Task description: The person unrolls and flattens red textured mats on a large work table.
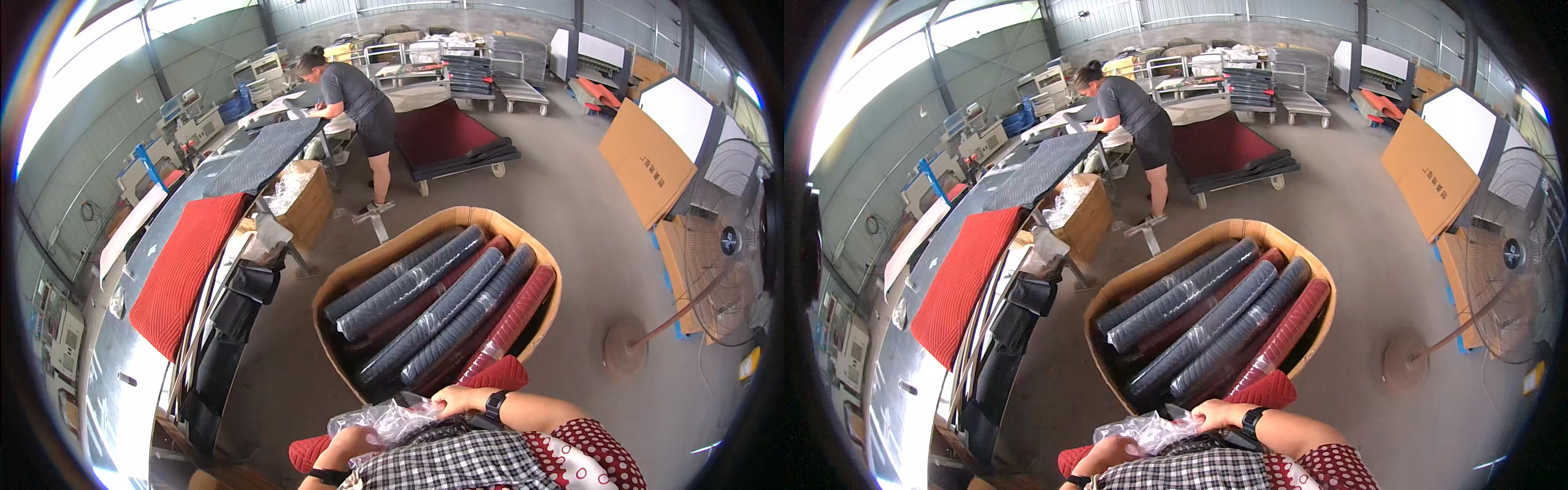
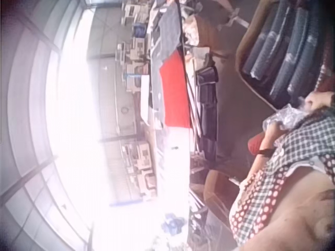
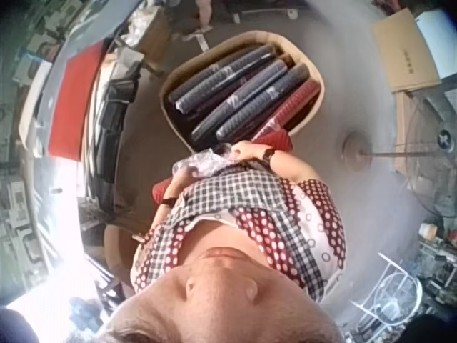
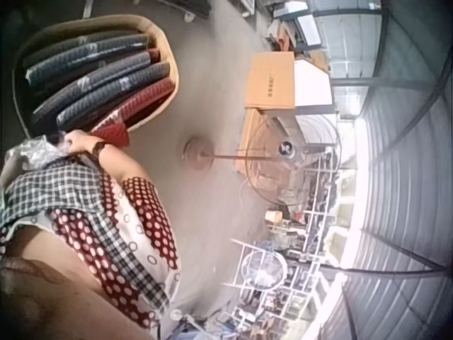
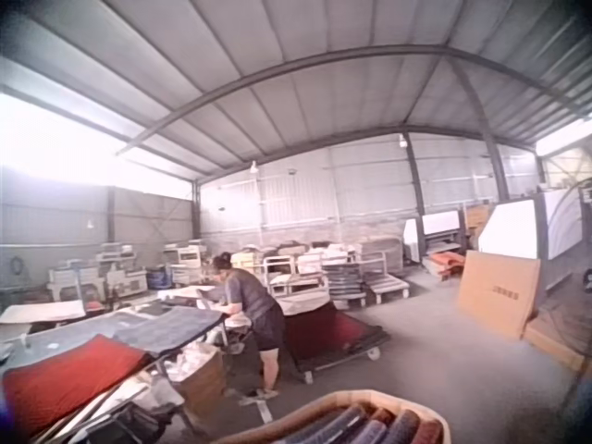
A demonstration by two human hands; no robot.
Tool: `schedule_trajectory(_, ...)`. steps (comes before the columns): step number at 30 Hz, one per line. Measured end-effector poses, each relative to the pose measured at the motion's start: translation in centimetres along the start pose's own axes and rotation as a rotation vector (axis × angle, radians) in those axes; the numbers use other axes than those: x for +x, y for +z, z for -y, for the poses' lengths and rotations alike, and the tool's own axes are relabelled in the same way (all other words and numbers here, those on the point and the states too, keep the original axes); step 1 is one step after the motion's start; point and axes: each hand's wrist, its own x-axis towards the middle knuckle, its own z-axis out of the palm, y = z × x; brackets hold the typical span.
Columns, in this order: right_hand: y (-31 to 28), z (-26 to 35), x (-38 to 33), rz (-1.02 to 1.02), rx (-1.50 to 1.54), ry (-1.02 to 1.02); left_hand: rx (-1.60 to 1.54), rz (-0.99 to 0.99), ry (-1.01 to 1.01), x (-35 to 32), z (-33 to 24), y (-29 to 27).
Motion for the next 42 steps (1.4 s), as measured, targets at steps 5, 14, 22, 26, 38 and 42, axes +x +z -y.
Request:
schedule_trajectory(5,0.5,0.0,1.9,-0.082,0.099,-0.085,-0.153,-0.270,0.007,0.5,4.1,0.9)
schedule_trajectory(14,1.1,2.0,6.2,-0.077,0.295,-0.049,-1.852,-0.193,0.249,-0.6,3.9,-2.2)
schedule_trajectory(22,0.3,3.4,6.8,-0.182,0.336,-0.003,-0.360,-0.358,0.123,8.0,3.3,1.8)
schedule_trajectory(26,0.9,1.1,7.1,-0.141,0.403,-0.084,-0.310,0.010,0.305,13.2,1.1,5.5)
schedule_trajectory(38,-5.1,-12.0,-8.6,-0.607,0.047,1.065,-1.367,-0.360,-0.328,14.3,11.3,12.1)
schedule_trajectory(42,-2.9,-17.9,-12.0,-0.463,0.358,1.046,-1.380,-0.320,-0.441,14.6,10.3,12.6)
